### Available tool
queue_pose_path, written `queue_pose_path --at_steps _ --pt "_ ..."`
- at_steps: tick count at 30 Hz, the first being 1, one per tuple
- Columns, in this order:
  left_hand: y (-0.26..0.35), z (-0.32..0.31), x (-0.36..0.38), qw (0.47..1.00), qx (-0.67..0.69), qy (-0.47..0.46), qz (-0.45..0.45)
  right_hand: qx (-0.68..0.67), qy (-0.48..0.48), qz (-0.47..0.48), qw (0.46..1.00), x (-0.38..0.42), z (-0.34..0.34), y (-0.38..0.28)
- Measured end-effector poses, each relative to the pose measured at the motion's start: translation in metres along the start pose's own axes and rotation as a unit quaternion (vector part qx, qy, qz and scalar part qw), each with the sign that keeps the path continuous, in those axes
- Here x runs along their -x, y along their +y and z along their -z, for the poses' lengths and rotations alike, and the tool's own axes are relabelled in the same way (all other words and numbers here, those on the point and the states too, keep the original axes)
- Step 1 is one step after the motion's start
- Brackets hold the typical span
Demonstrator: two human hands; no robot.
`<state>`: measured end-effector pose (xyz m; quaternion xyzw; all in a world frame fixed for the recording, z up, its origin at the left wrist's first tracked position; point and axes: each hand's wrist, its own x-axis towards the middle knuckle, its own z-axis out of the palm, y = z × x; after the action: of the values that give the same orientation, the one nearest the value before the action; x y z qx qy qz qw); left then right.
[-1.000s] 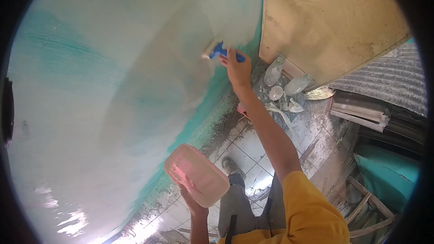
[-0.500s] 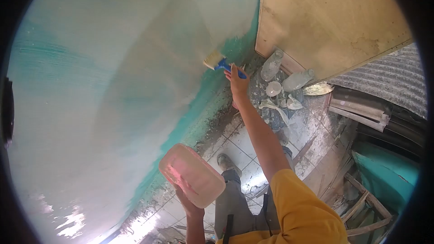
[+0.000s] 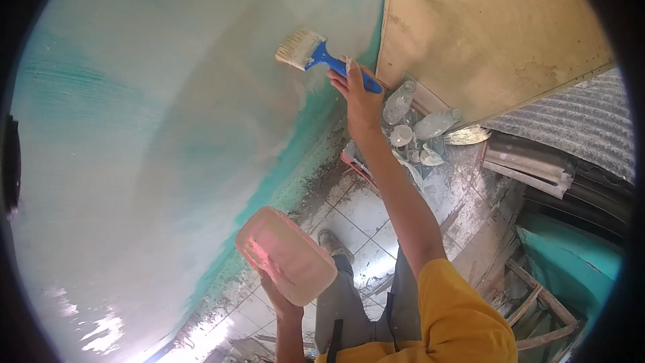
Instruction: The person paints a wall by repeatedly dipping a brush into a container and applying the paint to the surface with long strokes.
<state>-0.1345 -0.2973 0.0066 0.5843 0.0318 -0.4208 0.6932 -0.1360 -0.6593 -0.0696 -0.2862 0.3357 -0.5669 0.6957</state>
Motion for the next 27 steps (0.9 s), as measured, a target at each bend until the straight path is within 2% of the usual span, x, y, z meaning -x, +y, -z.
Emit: queue_pose_path --at_steps 1,3,7,11,15,19,21,24,25,27 --pt "-0.001 0.003 -0.001 1.0 0.0 0.001 0.0 0.0 -0.001 -0.001 1.0 -0.002 0.009 0.013" --pt "-0.005 0.01 -0.002 1.0 0.008 0.018 0.016 -0.026 0.029 -0.064 0.997 -0.006 0.03 0.053" --pt "-0.01 0.012 -0.004 0.998 -0.037 0.049 0.006 -0.036 0.068 -0.098 0.992 -0.005 0.064 0.129" --pt "-0.02 0.02 0.001 0.998 -0.015 0.064 0.004 0.063 0.096 -0.14 0.984 -0.007 0.099 0.172" --pt "-0.019 0.014 0.003 0.997 -0.013 0.076 -0.019 0.155 0.118 -0.122 0.973 -0.014 0.088 0.164" --pt "-0.011 0.006 0.003 0.998 -0.024 0.055 -0.015 0.174 0.068 -0.045 0.981 -0.008 0.019 0.086" --pt "-0.009 0.0 0.003 0.999 0.007 0.04 -0.02 0.101 0.037 0.005 0.994 -0.004 -0.005 0.045" --pt "-0.018 0.008 0.001 0.998 -0.003 0.066 -0.02 0.036 0.023 0.013 0.999 0.009 -0.011 0.005" --pt "-0.02 0.009 0.001 0.998 -0.002 0.067 -0.019 0.037 0.022 0.012 0.999 0.008 -0.006 0.012" --pt "-0.022 0.01 -0.001 0.998 -0.012 0.053 -0.017 -0.065 0.049 -0.022 0.996 0.005 0.013 0.041"
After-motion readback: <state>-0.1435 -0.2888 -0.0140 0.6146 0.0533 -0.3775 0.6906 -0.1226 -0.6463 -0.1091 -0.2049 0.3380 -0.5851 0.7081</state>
